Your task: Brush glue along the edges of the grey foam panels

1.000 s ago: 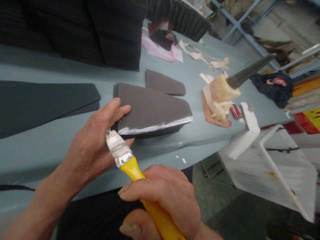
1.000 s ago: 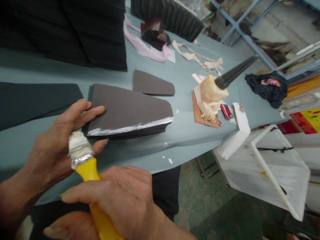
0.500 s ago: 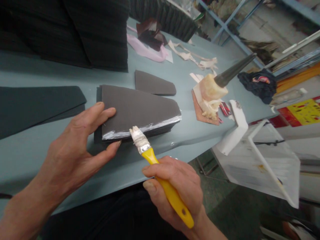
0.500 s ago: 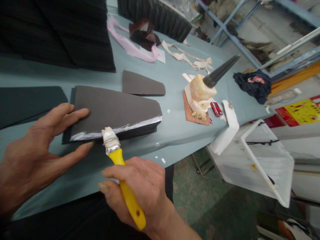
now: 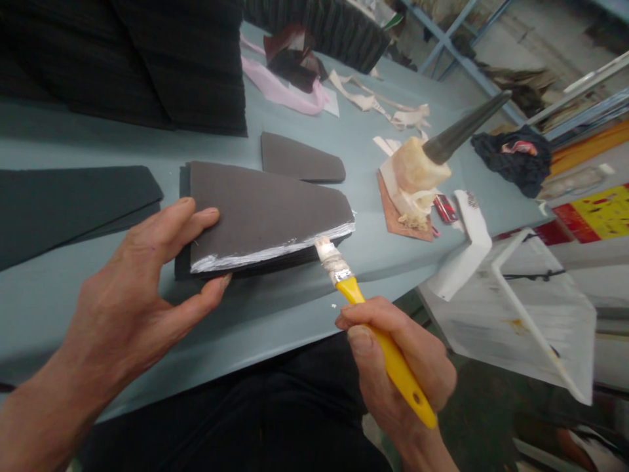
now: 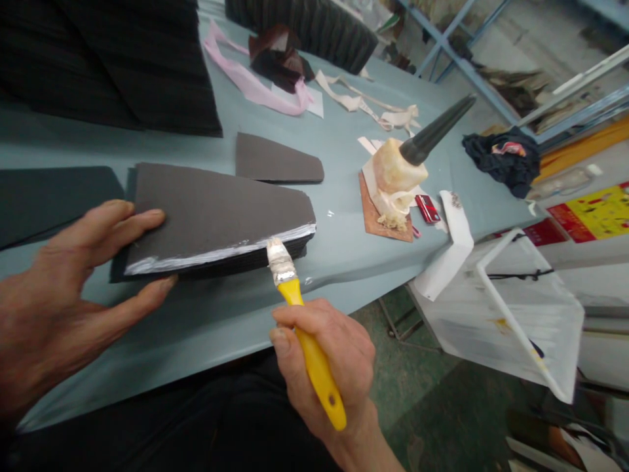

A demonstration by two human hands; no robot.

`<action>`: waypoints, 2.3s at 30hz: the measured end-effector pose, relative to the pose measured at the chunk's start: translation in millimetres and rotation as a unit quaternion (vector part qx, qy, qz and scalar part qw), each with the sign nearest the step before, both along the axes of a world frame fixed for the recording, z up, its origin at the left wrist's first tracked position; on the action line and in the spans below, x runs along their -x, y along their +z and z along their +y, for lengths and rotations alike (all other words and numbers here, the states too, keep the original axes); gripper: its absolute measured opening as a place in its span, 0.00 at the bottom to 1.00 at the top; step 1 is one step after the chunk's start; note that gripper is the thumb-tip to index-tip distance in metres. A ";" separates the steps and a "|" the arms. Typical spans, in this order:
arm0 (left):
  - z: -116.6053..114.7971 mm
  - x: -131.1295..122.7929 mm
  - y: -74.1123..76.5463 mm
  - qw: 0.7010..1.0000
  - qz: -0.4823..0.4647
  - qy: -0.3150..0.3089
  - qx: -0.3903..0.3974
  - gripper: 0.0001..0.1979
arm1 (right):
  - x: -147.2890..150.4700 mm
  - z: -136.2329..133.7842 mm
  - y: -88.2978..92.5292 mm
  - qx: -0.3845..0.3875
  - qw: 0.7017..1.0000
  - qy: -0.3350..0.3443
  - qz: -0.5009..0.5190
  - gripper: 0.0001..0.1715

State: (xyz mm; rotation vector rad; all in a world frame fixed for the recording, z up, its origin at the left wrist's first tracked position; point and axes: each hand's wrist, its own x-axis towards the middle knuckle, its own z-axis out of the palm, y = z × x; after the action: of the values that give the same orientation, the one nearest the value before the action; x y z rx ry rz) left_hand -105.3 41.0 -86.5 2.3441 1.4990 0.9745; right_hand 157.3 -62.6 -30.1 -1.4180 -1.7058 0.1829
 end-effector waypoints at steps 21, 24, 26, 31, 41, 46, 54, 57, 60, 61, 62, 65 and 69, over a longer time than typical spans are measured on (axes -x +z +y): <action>-2.2 -3.7 7.6 0.998 0.019 -0.036 -0.046 0.37 | 22.9 4.0 -5.6 0.038 0.994 -0.021 0.104 0.04; -2.1 -4.8 8.7 0.998 0.019 -0.040 -0.045 0.37 | 36.8 2.7 -5.6 0.040 0.991 0.037 0.120 0.04; -1.7 -4.7 8.8 0.998 0.015 -0.044 -0.047 0.37 | 47.1 2.4 -6.8 0.038 0.987 0.070 0.140 0.03; -1.1 -2.4 7.9 0.997 0.016 -0.056 -0.047 0.37 | 65.4 4.3 -10.9 0.018 0.977 0.119 0.174 0.03; -0.5 -1.1 3.3 0.997 0.004 -0.054 -0.052 0.38 | 84.1 9.6 -11.0 0.015 0.963 0.149 0.223 0.09; -1.3 -1.5 4.4 0.998 0.018 -0.049 -0.048 0.39 | 80.5 6.6 -6.7 0.029 0.953 0.164 0.252 0.13; 1.5 -0.8 6.4 0.996 0.021 -0.060 -0.061 0.34 | 34.3 0.8 -7.8 -0.062 0.972 0.051 0.221 0.08; 5.0 -2.5 12.6 0.992 0.052 -0.071 -0.088 0.29 | 12.4 -1.5 -15.1 -0.036 0.975 -0.006 0.218 0.07; 8.4 -5.8 21.0 0.988 0.098 -0.067 -0.099 0.25 | -2.3 -4.2 -19.9 -0.028 0.980 -0.041 0.193 0.08; 9.1 -7.4 23.8 0.987 0.109 -0.063 -0.097 0.24 | -4.9 -4.7 -20.8 -0.031 0.981 -0.048 0.187 0.08; 9.6 -9.2 26.6 0.987 0.118 -0.063 -0.092 0.24 | -6.5 -4.9 -21.3 -0.036 0.981 -0.054 0.184 0.07; 10.2 -16.4 34.7 0.985 0.130 -0.067 -0.093 0.24 | -7.9 -3.9 -20.9 -0.046 0.979 -0.062 0.189 0.07; 11.8 -30.0 44.8 0.982 0.145 -0.074 -0.091 0.27 | -9.5 -2.7 -19.6 -0.052 0.977 -0.059 0.197 0.07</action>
State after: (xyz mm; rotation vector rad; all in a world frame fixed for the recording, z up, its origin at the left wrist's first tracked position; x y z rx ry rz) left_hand -75.3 52.8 -41.7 2.7841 1.3503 0.7895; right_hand 166.8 -65.3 -49.7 -1.2994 -1.2850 0.2846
